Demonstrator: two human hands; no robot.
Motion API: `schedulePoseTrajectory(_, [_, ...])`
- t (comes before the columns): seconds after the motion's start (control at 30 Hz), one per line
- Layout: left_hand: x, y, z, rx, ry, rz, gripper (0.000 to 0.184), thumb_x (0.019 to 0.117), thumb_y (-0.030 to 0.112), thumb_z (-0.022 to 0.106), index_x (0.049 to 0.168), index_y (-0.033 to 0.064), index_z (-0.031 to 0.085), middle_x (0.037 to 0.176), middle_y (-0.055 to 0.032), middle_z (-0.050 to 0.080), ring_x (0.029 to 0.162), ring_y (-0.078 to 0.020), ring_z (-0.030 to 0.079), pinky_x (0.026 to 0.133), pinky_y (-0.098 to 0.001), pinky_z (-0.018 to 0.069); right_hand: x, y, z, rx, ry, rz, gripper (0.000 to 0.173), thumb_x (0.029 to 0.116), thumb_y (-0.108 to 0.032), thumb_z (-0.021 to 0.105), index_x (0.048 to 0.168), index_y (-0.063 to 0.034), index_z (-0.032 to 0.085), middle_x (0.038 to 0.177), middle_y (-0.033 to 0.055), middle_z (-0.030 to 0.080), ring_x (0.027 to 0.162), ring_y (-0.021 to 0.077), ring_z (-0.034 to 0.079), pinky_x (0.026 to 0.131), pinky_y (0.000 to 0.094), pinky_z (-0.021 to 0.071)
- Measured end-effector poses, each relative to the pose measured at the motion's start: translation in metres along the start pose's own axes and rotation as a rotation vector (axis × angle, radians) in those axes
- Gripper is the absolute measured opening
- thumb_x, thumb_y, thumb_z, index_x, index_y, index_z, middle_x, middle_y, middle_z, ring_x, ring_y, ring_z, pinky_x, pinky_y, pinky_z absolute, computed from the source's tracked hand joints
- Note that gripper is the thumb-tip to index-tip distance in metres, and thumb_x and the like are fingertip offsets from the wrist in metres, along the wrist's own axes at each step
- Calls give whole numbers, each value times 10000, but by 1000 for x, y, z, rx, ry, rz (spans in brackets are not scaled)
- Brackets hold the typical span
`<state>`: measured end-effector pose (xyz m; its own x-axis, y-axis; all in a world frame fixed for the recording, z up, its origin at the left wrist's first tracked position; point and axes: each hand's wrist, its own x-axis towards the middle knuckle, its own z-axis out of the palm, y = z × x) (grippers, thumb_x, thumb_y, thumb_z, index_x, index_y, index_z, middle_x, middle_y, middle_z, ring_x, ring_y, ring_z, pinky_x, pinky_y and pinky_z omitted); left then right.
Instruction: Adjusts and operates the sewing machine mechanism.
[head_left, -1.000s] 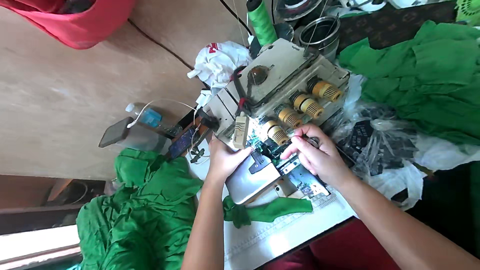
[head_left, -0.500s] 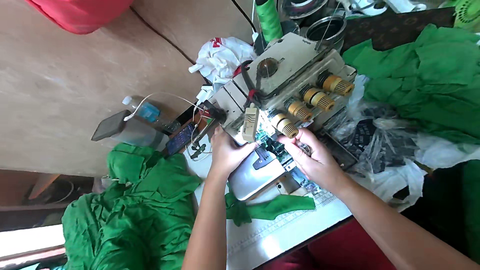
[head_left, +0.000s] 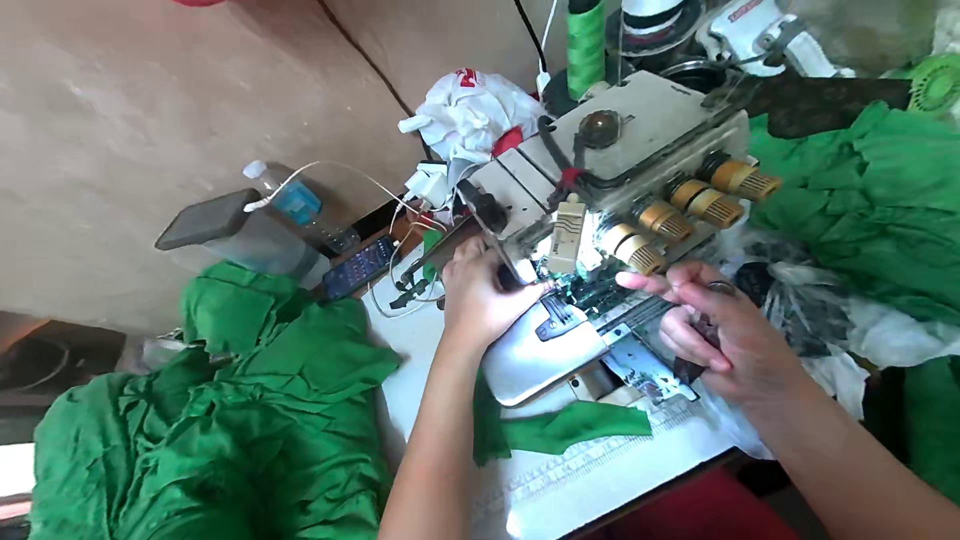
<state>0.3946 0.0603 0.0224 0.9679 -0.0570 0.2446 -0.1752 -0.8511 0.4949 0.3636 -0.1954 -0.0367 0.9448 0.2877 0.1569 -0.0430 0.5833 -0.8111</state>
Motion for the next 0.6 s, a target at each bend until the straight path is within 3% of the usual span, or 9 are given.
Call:
schedulePoseTrajectory(0.07, [0, 2, -1, -1, -6, -6, 512, 715, 468, 863, 1055, 97, 767, 1264, -148, 651, 1276, -338, 539, 1048, -623, 373, 0, -2, 0, -88, -4, -20, 118, 1023, -208, 536, 968, -258, 628, 1051, -124, 717, 443, -108, 395, 404, 71, 337])
schedulePoseTrajectory(0.17, [0, 3, -1, -4, -20, -2, 517, 739, 490, 854, 1079, 110, 767, 1296, -137, 644, 1307, -340, 519, 1058, -614, 367, -1, -5, -3, -182, -3, -68, 74, 987, -252, 611, 958, -290, 667, 981, -175, 671, 456, -111, 384, 408, 69, 337])
schedulePoseTrajectory(0.33, [1, 0, 2, -24, -22, 33, 466, 753, 510, 841, 1004, 123, 775, 1238, -119, 664, 1284, -322, 533, 1049, -605, 367, -3, -15, -1, -162, -25, -38, 95, 1032, -303, 575, 1002, -269, 658, 1153, -96, 740, 425, -113, 404, 388, 70, 333])
schedulePoseTrajectory(0.43, [1, 0, 1, -36, -28, 31, 423, 777, 473, 840, 965, 101, 769, 1226, -132, 661, 1283, -327, 528, 1053, -600, 358, -3, -20, 3, -434, 61, -86, 95, 1055, -257, 519, 1022, -255, 608, 909, -146, 733, 447, -112, 401, 406, 71, 312])
schedulePoseTrajectory(0.5, [0, -1, 1, -54, -17, 40, 362, 784, 416, 842, 924, 92, 762, 1212, -135, 667, 1277, -329, 536, 1054, -607, 357, -6, -28, 5, -571, 120, -92, 62, 1034, -237, 539, 1004, -253, 590, 705, -182, 623, 481, -101, 457, 432, 71, 361])
schedulePoseTrajectory(0.6, [0, -5, 0, -89, -20, 47, 302, 793, 358, 830, 930, 99, 755, 1213, -111, 669, 1274, -314, 537, 1051, -611, 358, -8, -44, 8, -665, 195, -72, 52, 1026, -207, 534, 992, -229, 568, 652, -173, 572, 465, -88, 442, 416, 77, 350])
